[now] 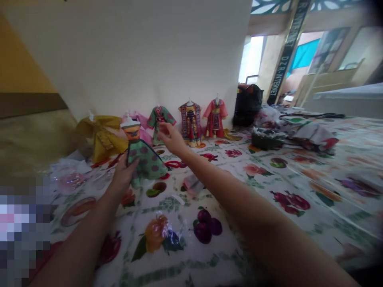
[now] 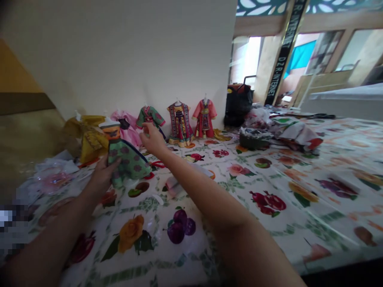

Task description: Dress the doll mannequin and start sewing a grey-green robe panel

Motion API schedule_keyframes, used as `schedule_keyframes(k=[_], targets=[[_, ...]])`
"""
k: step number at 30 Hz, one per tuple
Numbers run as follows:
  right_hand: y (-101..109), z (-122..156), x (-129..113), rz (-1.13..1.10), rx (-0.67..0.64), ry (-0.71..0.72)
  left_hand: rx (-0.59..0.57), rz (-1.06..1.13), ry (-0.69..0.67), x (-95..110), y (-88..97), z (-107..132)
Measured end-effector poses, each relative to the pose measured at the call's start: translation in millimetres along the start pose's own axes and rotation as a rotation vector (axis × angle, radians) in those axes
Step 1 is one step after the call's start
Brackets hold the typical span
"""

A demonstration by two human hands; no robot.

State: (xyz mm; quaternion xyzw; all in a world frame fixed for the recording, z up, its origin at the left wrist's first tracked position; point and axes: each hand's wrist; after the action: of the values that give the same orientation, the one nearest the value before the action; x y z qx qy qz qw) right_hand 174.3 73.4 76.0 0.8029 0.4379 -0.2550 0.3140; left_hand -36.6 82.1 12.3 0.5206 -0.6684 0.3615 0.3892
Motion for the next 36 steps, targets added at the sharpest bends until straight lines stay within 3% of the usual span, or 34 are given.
schedule_keyframes(k=[6, 11, 15, 19, 21, 24, 28, 32, 36], targets=[[14.5, -7.1, -0.9, -0.042, -0.065, -0.011, -0.036, 0.14, 0.081, 3.3, -0.8, 0.0], [26.1, -4.4, -13.1, -0.019, -0.154, 0.008, 0.0, 0.189, 0.121, -0.4, -1.4, -3.2], [60.0, 13.9, -20.2, 0.15, -0.415, 0.06, 0.011, 0.215, 0.105, -5.9, 3.9, -8.4], [107.9, 43.7, -21.6, 0.325, -0.843, -0.046, 0.032, 0.231, 0.096, -3.1, 9.8, -12.3], [125.4, 60.6, -18.9, 0.442, -0.945, -0.073, 0.032, 0.245, 0.098, 1.6, 11.4, -12.0], [135.2, 85.0, -8.9, 0.594, -0.94, -0.068, 0.04, 0.25, 0.067, 8.8, 12.9, -10.0], [127.6, 107.3, 11.4, 0.622, -0.874, 0.018, 0.04, 0.216, 0.022, 15.4, 13.4, -7.5], [126.4, 111.7, 24.4, 0.593, -0.686, 0.051, 0.033, 0.186, -0.005, 19.4, 11.4, -6.6], [137.4, 107.8, 25.7, 0.479, -0.394, 0.026, 0.035, 0.144, -0.041, 22.3, 8.5, -7.1]])
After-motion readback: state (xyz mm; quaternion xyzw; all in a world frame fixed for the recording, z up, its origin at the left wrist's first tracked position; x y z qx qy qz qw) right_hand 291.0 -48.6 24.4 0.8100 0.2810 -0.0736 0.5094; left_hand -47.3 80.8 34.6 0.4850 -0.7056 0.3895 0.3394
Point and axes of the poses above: each hand's wrist, its own z-axis away from the middle knuckle, its own y-axis out of the back of the hand, x = y × z, and after that the axes turned 2 degrees about z, right-handed
